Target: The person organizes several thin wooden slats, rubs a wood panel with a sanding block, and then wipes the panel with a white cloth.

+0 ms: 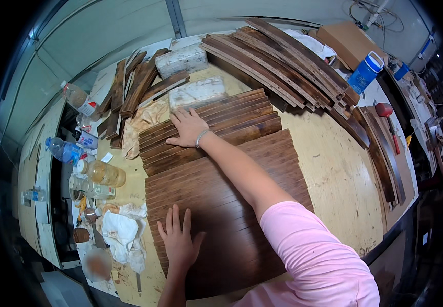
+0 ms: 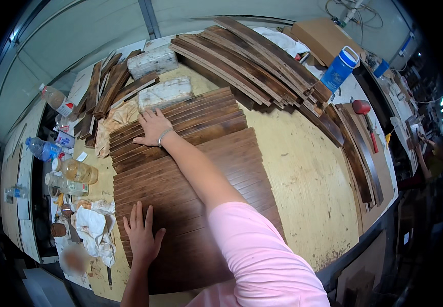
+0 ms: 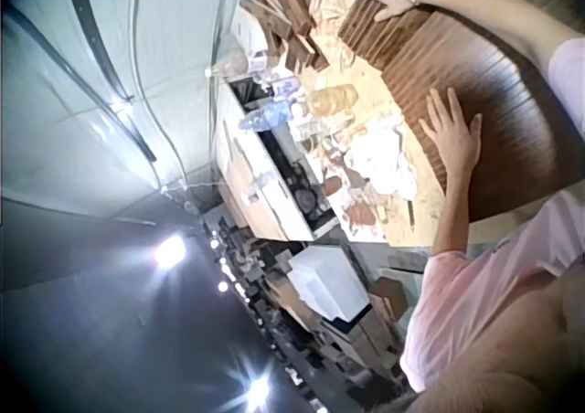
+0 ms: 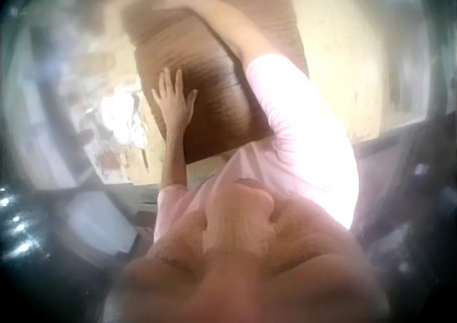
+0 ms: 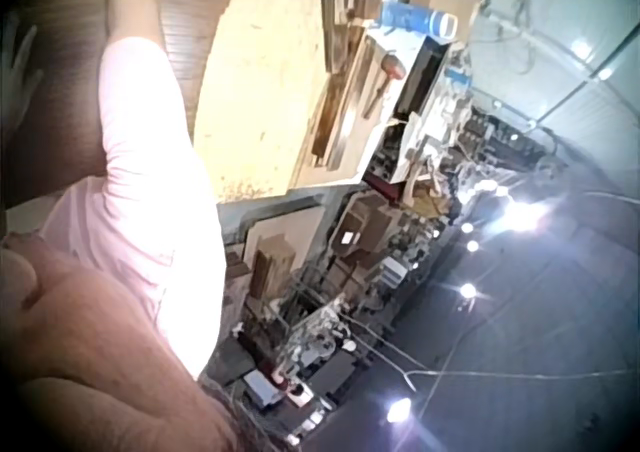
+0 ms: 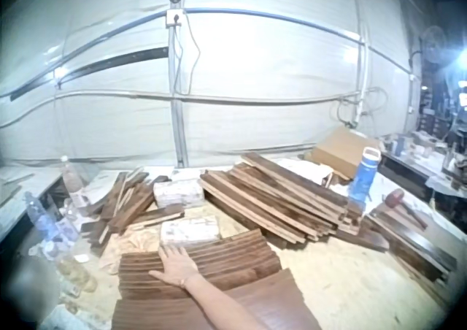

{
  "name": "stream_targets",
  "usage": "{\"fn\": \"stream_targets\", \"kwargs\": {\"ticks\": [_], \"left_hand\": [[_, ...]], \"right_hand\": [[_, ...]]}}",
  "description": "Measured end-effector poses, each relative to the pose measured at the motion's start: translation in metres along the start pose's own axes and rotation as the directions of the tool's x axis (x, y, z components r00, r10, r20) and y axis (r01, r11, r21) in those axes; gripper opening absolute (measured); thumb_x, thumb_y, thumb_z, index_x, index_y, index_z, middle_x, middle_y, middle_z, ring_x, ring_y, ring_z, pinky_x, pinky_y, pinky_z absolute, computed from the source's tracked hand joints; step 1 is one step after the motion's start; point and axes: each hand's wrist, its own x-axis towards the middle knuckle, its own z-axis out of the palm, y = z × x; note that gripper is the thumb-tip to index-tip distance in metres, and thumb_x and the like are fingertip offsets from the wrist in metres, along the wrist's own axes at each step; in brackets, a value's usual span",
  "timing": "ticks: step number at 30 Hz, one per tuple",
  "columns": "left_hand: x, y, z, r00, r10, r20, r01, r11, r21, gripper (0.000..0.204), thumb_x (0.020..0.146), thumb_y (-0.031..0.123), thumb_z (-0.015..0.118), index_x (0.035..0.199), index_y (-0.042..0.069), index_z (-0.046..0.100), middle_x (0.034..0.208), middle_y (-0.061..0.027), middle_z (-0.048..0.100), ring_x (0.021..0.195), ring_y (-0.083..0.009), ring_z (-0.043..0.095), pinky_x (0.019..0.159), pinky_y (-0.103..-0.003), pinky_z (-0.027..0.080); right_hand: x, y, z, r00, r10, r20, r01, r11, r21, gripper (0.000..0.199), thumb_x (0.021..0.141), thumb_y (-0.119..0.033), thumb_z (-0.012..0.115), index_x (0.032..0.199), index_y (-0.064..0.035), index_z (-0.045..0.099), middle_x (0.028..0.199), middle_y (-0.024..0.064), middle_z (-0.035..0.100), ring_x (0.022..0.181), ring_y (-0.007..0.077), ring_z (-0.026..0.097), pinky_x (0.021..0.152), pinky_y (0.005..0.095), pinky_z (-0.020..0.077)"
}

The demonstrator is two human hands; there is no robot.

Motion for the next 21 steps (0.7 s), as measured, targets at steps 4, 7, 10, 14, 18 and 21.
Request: {"fn": "stream_targets", "kwargs": {"ticks": [4,7,10,14,18,21], "left_hand": [[0.002,-0.002,0.0,1.0,-0.004,0.013,0.004,1.0,-0.007,0.07,0.084,0.036,0.071,0.143,0.01,0.046,0.156,-0.0196,0.03,0.144,-0.0372,0.028,0.114,-0.065,0.015],[0.001,-0.001,-0.003,1.0,0.002,-0.02,-0.003,1.0,-0.031,0.074,0.079,0.027,0.074,0.144,0.011,0.044,0.157,-0.0181,0.03,0.144,-0.0374,0.028,0.115,-0.064,0.015],[-0.003,-0.004,-0.002,0.999,0.001,-0.05,-0.003,0.999,-0.036,0.073,0.079,0.027,0.074,0.144,0.011,0.044,0.156,-0.0176,0.03,0.144,-0.0369,0.029,0.115,-0.064,0.016],[0.001,-0.001,-0.003,0.998,0.024,-0.065,-0.024,1.0,0.003,0.068,0.084,0.035,0.071,0.143,0.012,0.046,0.154,-0.0182,0.033,0.143,-0.036,0.031,0.113,-0.066,0.018],[0.0,0.0,0.002,0.996,0.033,-0.085,-0.032,0.999,0.013,0.07,0.083,0.034,0.072,0.144,0.011,0.045,0.155,-0.0177,0.033,0.143,-0.036,0.031,0.113,-0.065,0.018],[-0.002,-0.001,0.003,0.997,0.028,-0.074,-0.027,1.0,0.014,0.07,0.084,0.032,0.071,0.145,0.01,0.043,0.156,-0.0174,0.032,0.144,-0.0357,0.029,0.113,-0.065,0.017]], "right_hand": [[-0.005,0.007,-0.005,0.995,-0.06,-0.082,0.068,0.993,0.093,0.09,0.091,-0.065,0.047,0.15,0.0013,0.032,0.158,0.0204,0.028,0.149,0.0322,0.02,0.121,0.0481,0.0132],[-0.051,0.005,-0.024,0.984,-0.049,-0.169,0.076,0.985,0.157,0.087,0.094,-0.06,0.048,0.15,0.0033,0.029,0.159,0.0217,0.025,0.15,0.0318,0.017,0.122,0.0486,0.0117],[-0.13,-0.004,-0.058,0.992,-0.082,-0.099,0.094,0.987,0.128,0.088,0.094,-0.057,0.051,0.151,0.0044,0.025,0.16,0.0217,0.022,0.151,0.0319,0.015,0.121,0.0488,0.0119],[-0.217,0.021,-0.06,0.999,-0.027,0.045,0.027,1.0,0.005,0.092,0.091,-0.058,0.055,0.151,0.0042,0.025,0.16,0.0212,0.021,0.15,0.0321,0.016,0.121,0.0502,0.0134],[-0.22,0.024,-0.058,0.999,-0.007,0.033,0.008,0.998,-0.059,0.097,0.088,-0.063,0.057,0.151,0.0034,0.026,0.161,0.0207,0.021,0.15,0.0319,0.018,0.121,0.0507,0.0152],[-0.202,0.033,-0.05,1.0,-0.002,0.008,0.003,0.998,-0.066,0.099,0.087,-0.066,0.055,0.151,0.0034,0.026,0.161,0.0207,0.021,0.15,0.032,0.018,0.121,0.0494,0.0158]]}}
